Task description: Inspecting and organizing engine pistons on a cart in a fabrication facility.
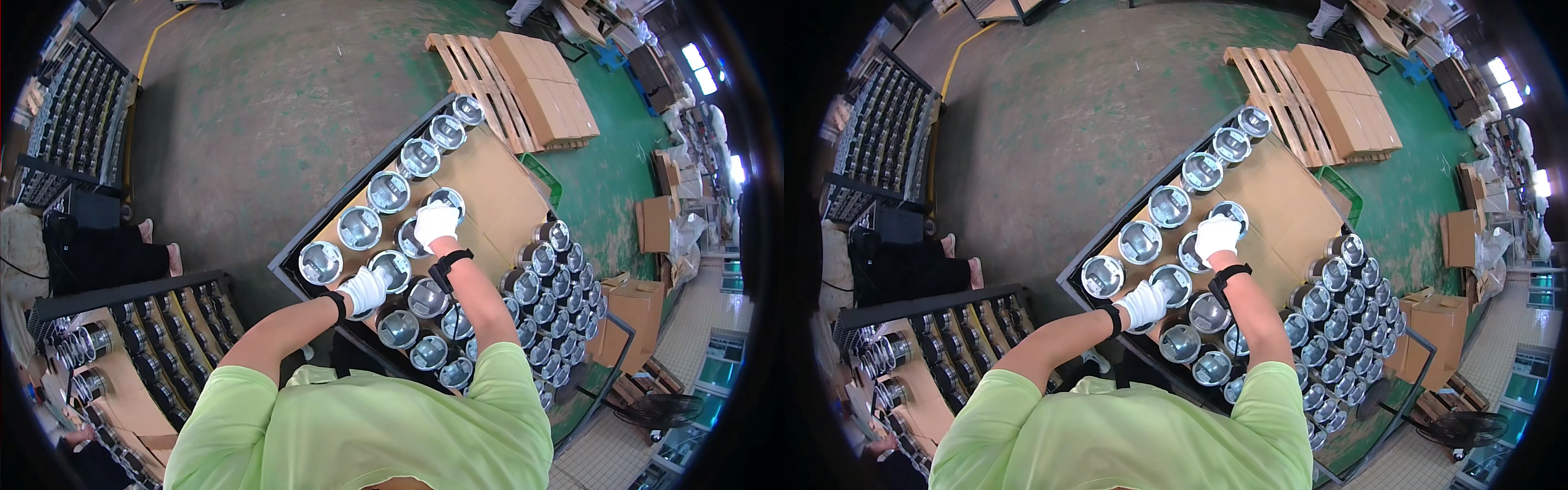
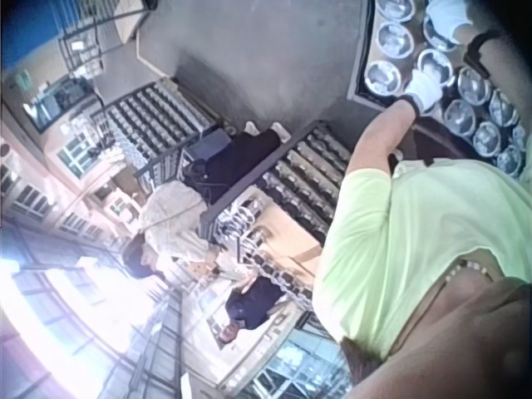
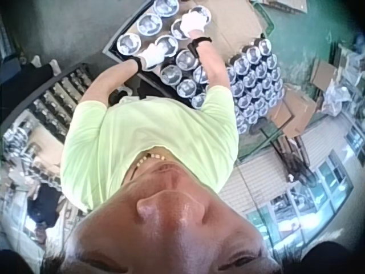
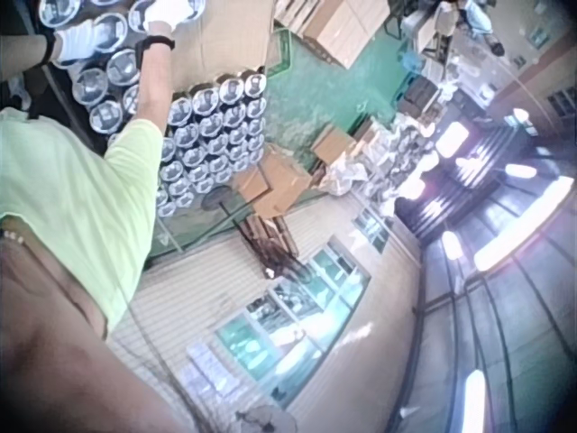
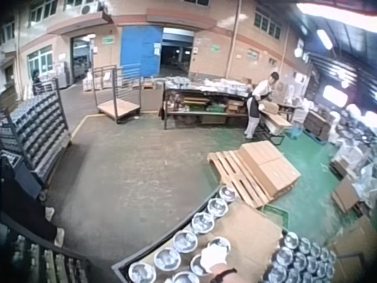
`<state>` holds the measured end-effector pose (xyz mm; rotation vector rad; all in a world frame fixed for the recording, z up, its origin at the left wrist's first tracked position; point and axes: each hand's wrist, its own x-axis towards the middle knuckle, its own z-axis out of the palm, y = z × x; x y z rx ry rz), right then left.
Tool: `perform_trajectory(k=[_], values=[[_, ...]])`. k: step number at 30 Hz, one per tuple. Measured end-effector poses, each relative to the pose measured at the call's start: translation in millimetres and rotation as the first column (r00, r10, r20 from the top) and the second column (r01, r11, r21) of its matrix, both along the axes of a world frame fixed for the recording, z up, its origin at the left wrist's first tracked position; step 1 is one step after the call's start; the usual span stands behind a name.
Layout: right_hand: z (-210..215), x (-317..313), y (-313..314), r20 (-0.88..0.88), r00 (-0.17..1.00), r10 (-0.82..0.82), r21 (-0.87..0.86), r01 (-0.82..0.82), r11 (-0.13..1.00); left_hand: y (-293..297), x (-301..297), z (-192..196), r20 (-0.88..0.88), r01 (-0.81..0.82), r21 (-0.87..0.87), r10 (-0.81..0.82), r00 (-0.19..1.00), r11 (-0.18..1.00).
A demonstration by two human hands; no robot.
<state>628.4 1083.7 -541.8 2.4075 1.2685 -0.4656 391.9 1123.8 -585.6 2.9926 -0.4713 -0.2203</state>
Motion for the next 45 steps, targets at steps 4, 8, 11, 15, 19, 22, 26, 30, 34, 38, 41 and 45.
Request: perform_trajectory(k=[4,8,11,15,19,22,26,30,34,38,41,45], values=[[0,11,2,0.062,0.998,-0.013,0.03,0.011,0.999,-2,4,2,0.002,0.003,-0.036,-0.003,1.0,0.999],[-4,20,5,0.022,0.999,-0.036,0.015,0.036,0.999,-7,14,10,-0.114,-0.066,-0.065,0.058,0.992,0.996],[-6,19,1,0.076,0.997,0.004,0.068,-0.01,0.998,-9,23,0,-0.11,-0.091,-0.092,0.081,0.991,0.992],[-2,20,1,0.035,0.999,-0.026,0.038,0.025,0.999,-14,26,-15,-0.049,-0.144,-0.131,0.138,0.989,0.981],[10,17,-11,0.034,0.999,-0.035,0.175,0.029,0.984,-6,35,24,-0.211,-0.105,-0.041,0.094,0.973,0.994],[47,2,-14,0.033,0.999,0.009,0.428,-0.022,0.903,7,18,62,-0.041,-0.152,-0.186,0.147,0.988,0.971],[127,-39,-38,-0.283,0.926,0.249,0.587,-0.038,0.809,26,-30,110,-0.005,-0.207,-0.467,0.231,0.973,0.86],[199,-74,-92,-0.439,0.824,0.357,0.385,-0.186,0.904,63,-128,190,-0.041,-0.435,-0.316,0.446,0.894,0.843],[282,-164,-71,-0.675,0.58,0.457,0.381,-0.256,0.888,87,-266,287,-0.132,-0.714,-0.42,0.74,0.659,0.561],[326,-267,-1,-0.64,0.267,0.721,0.411,-0.673,0.615,76,-433,343,-0.185,-0.888,-0.381,0.919,0.347,0.259],[325,-338,49,-0.444,0.037,0.895,0.586,-0.743,0.322,63,-512,378,-0.172,-0.952,-0.286,0.972,0.16,0.106],[351,-491,142,-0.054,-0.096,0.994,0.495,-0.867,-0.057,36,-585,421,-0.417,-0.917,-0.357,0.909,-0.014,-0.178]])
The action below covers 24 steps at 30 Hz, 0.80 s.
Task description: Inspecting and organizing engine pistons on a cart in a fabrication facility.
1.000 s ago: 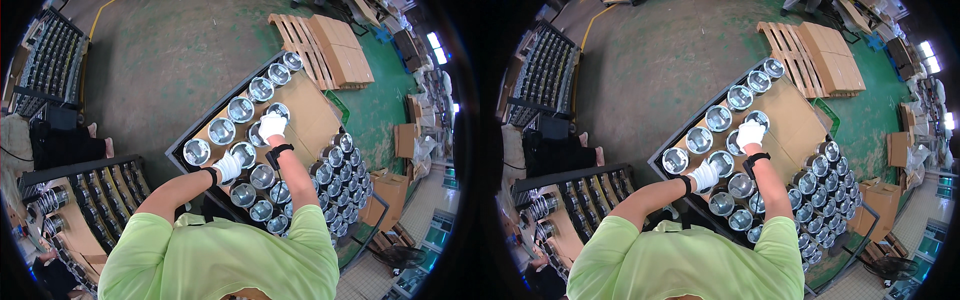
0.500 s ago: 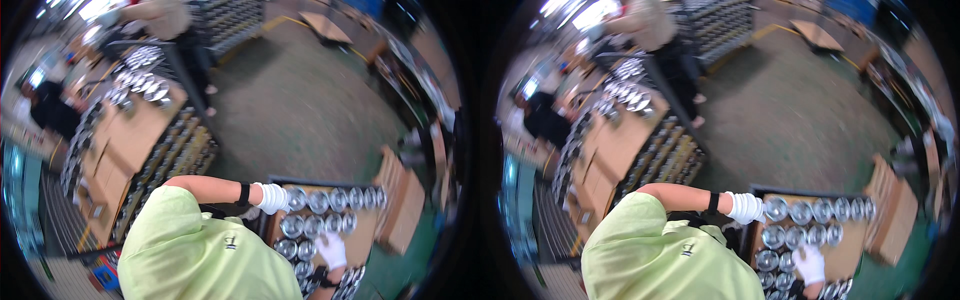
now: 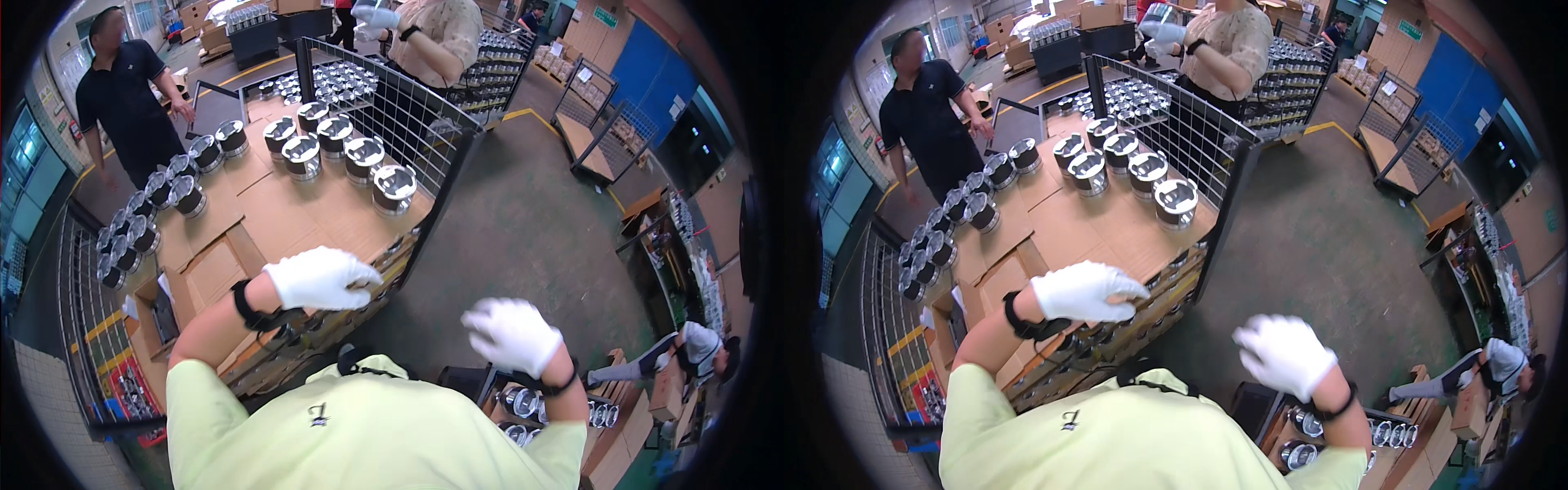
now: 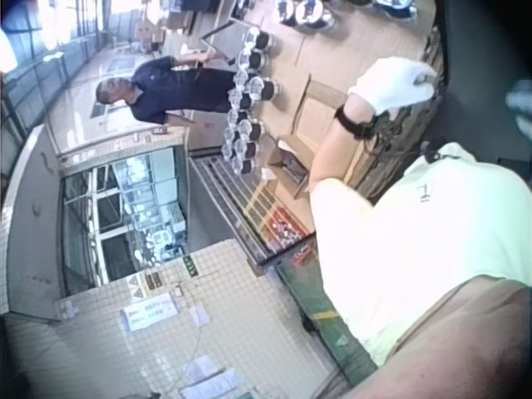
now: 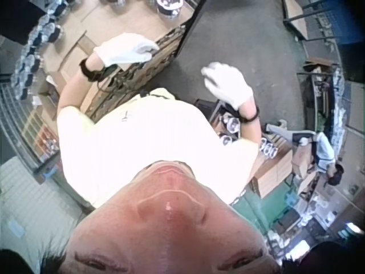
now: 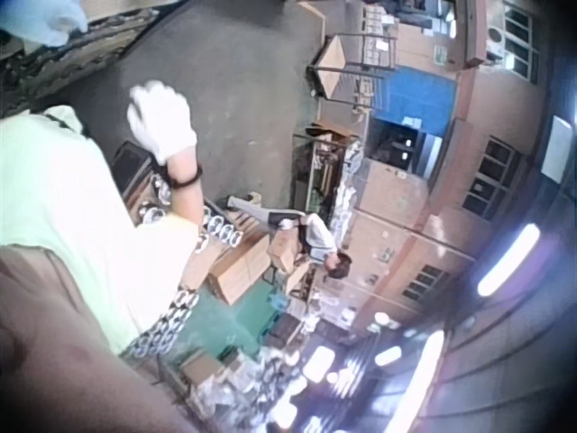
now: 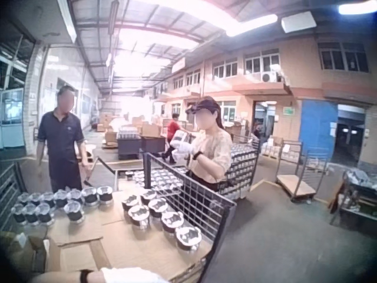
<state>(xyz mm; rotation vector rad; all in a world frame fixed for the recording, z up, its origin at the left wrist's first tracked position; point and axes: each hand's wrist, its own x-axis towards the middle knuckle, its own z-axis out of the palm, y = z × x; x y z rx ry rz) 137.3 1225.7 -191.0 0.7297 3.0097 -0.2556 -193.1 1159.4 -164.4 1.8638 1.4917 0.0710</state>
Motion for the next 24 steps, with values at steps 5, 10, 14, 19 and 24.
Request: perform_trajectory(k=[5,10,14,19,24], values=[[-31,-170,139,-0.06,0.992,0.112,0.254,-0.094,0.963,-8,-59,18,0.035,-0.066,-0.03,0.067,0.997,0.997],[-67,-277,227,0.239,0.945,0.224,0.383,-0.303,0.873,9,-111,31,0.028,-0.176,0.191,0.174,0.984,0.966],[-67,-316,257,0.482,0.809,0.337,0.302,-0.515,0.802,74,-169,17,-0.031,-0.33,0.268,0.35,0.936,0.905],[-111,-323,287,0.216,0.906,0.363,0.144,-0.397,0.906,187,-229,-29,-0.295,-0.379,0.349,0.484,0.823,0.857],[-98,-318,274,-0.036,0.89,0.454,0.286,-0.426,0.858,260,-283,-109,-0.58,-0.25,0.399,0.453,0.677,0.882]])
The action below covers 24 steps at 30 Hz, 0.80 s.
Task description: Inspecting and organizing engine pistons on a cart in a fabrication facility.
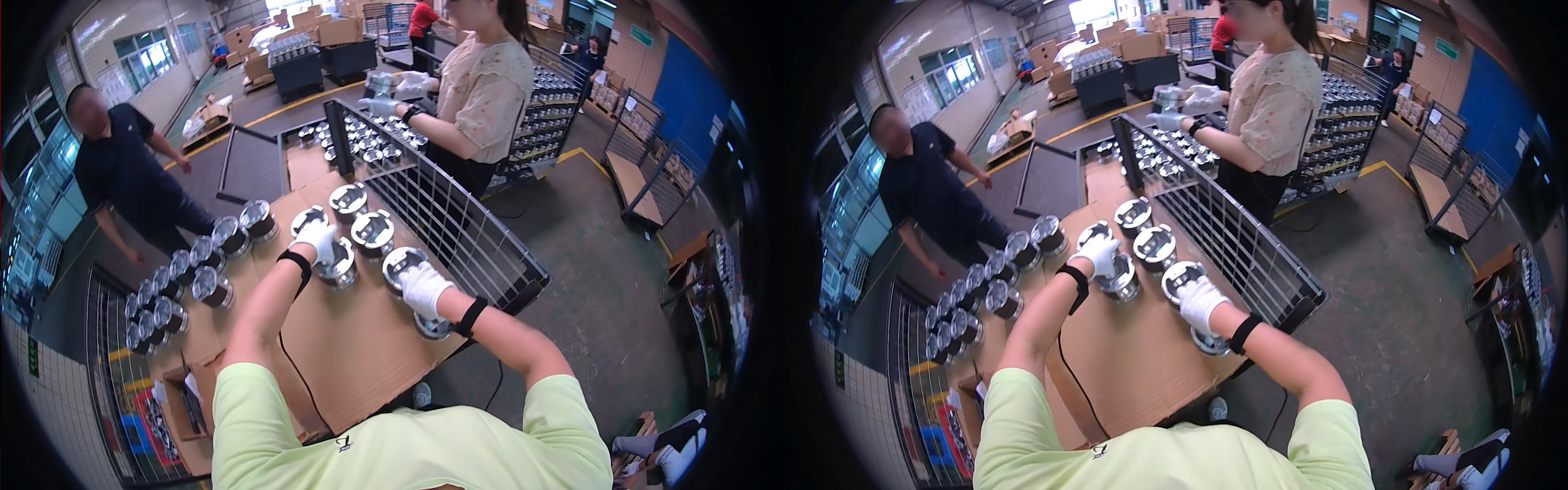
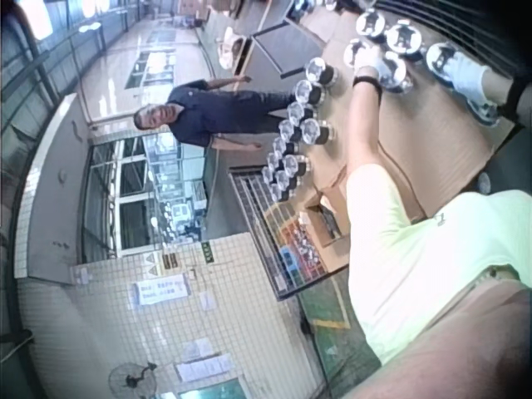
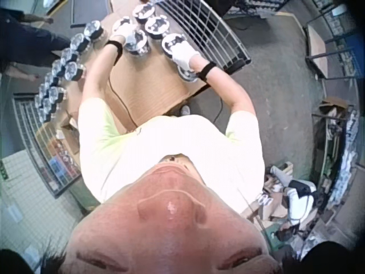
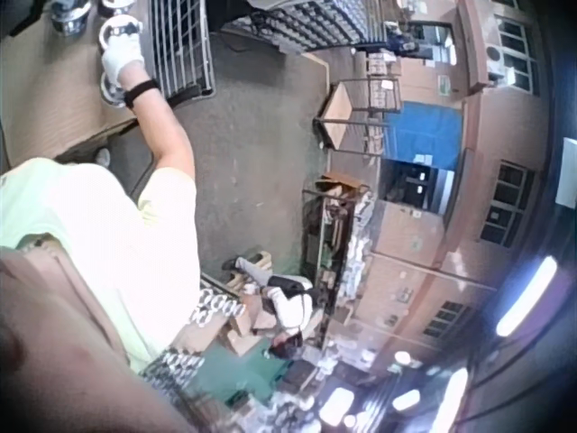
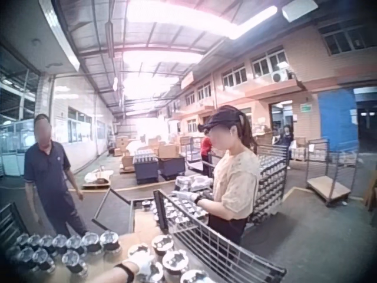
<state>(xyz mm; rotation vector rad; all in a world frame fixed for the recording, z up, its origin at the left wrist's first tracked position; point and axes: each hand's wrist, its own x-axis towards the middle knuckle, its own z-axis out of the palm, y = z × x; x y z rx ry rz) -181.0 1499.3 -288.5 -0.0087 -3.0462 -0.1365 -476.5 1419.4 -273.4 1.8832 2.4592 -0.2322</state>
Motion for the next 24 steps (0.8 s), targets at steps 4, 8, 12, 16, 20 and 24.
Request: perform_trajectory(k=[4,8,12,16,20,24], values=[[-7,-10,-7,0.224,0.973,-0.064,-0.049,0.077,0.996,11,-21,-23,0.115,-0.174,-0.148,0.192,0.975,0.973],[0,-12,-8,0.187,0.964,-0.188,-0.251,0.232,0.94,6,-10,-14,0.093,-0.095,-0.101,0.104,0.99,0.99],[-7,-5,-10,0.153,0.978,-0.142,-0.074,0.155,0.985,-8,-13,-23,0.03,-0.009,0.008,0.009,1.0,1.0],[26,26,-67,0.047,0.964,-0.261,-0.105,0.265,0.958,-12,-6,-12,-0.06,0.009,0.061,-0.005,0.998,0.998],[46,74,-142,-0.067,0.801,-0.594,-0.336,0.543,0.77,12,-13,-35,-0.035,-0.008,0.103,0.012,0.999,0.995],[58,141,-208,-0.107,0.589,-0.801,-0.33,0.739,0.587,33,-21,-57,-0.116,0.566,0.312,-0.561,0.82,0.763]])
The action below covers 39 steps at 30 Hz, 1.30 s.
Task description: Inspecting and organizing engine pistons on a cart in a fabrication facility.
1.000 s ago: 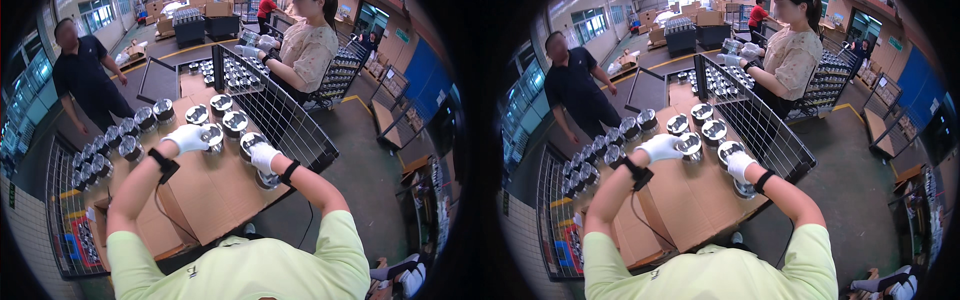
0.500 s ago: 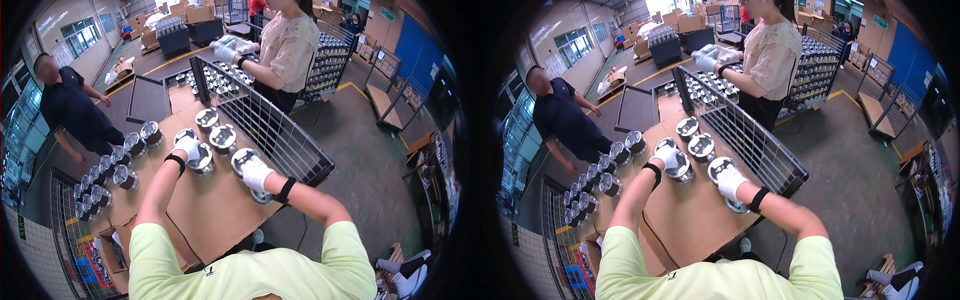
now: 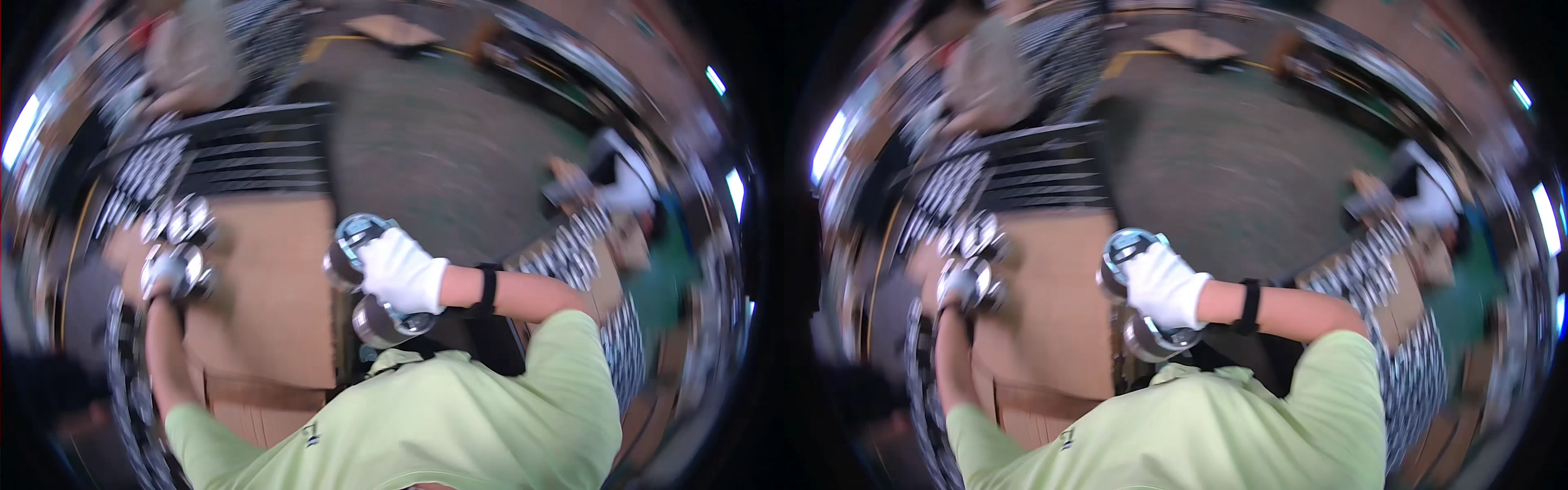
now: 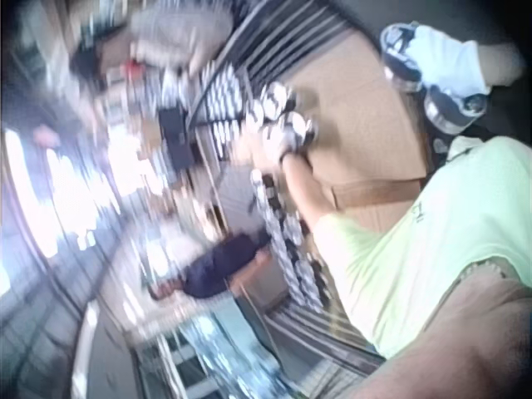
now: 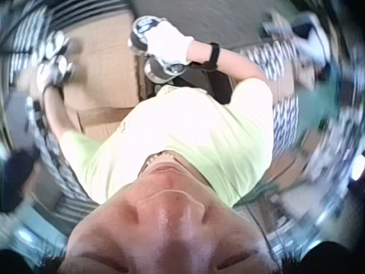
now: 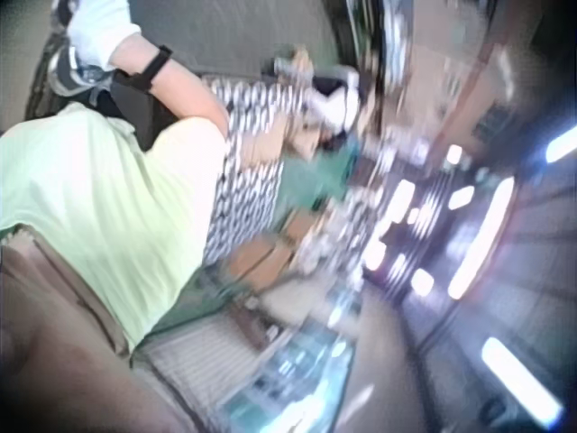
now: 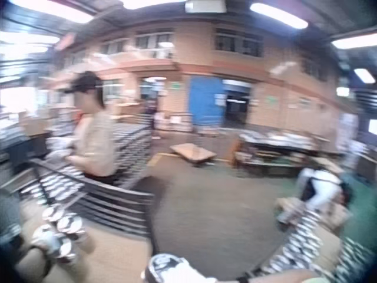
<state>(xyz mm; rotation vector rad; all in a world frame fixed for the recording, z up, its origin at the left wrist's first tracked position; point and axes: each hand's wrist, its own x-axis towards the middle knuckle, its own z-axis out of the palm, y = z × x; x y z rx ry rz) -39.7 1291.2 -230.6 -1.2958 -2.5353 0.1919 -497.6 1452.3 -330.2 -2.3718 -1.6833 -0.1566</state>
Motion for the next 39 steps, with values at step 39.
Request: perform_trajectory(k=[39], values=[[-320,698,-401,0.71,0.309,-0.633,-0.265,0.95,0.166,-258,811,106,0.195,0.687,-0.544,-0.724,0.662,0.481]])
